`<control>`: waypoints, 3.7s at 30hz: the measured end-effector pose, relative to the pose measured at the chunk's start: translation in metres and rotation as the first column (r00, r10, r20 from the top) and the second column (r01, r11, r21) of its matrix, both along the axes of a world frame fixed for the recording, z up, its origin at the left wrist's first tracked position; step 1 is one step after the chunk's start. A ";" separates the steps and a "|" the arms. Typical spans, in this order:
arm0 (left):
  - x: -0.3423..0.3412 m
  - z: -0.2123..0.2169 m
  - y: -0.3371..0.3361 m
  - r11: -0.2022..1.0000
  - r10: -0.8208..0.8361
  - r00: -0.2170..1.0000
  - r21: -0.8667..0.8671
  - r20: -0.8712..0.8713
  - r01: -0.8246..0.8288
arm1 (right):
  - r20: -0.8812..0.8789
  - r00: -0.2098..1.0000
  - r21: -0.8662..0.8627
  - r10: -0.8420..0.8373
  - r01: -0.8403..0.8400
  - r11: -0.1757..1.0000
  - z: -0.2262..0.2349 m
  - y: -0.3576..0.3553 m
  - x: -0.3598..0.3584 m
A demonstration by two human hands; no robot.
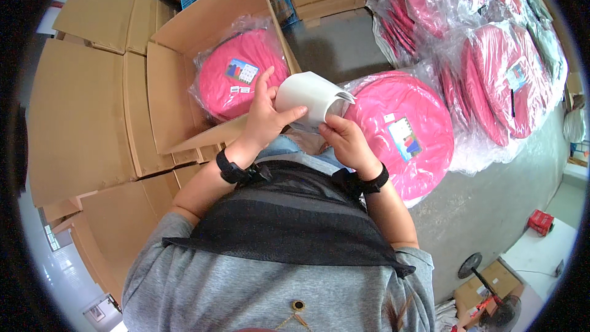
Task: The person applies shipping labels to pink circular items wrapped in plastic. They tear labels from a roll, place them on the items, and use a handheld scanner to scan the labels. The person then places the labeled items into a cardboard box.
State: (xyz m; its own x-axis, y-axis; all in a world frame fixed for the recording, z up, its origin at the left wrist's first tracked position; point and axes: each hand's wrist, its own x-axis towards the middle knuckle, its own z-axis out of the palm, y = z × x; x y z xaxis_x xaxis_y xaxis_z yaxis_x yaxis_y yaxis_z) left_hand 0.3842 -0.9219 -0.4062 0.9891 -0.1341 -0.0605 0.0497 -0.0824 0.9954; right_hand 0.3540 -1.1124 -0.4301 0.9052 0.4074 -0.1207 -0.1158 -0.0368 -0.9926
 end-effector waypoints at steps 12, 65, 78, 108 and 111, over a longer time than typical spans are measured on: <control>-0.001 -0.018 0.011 0.993 -0.059 0.937 -0.113 -0.345 0.021 | -0.543 0.815 0.458 -0.203 0.490 0.742 -0.016 -0.018 0.013; 0.104 -0.124 0.516 0.778 0.514 0.692 0.614 -0.507 -0.129 | 0.104 0.933 -0.325 -0.346 0.360 0.875 -0.111 0.047 0.134; 0.101 -0.379 0.500 0.680 0.262 0.578 0.572 -0.773 0.458 | 0.075 0.989 -0.287 0.125 -0.099 0.953 -0.107 0.327 0.255; 0.088 -0.427 0.487 0.994 0.108 0.540 0.073 -0.834 -0.086 | 0.062 0.521 -0.998 -0.851 0.048 -0.043 0.134 -0.006 0.004; 0.062 -0.440 0.497 0.975 0.154 0.504 0.049 -0.850 -0.215 | 0.041 0.437 -0.999 -0.899 0.013 -0.039 0.149 -0.017 -0.023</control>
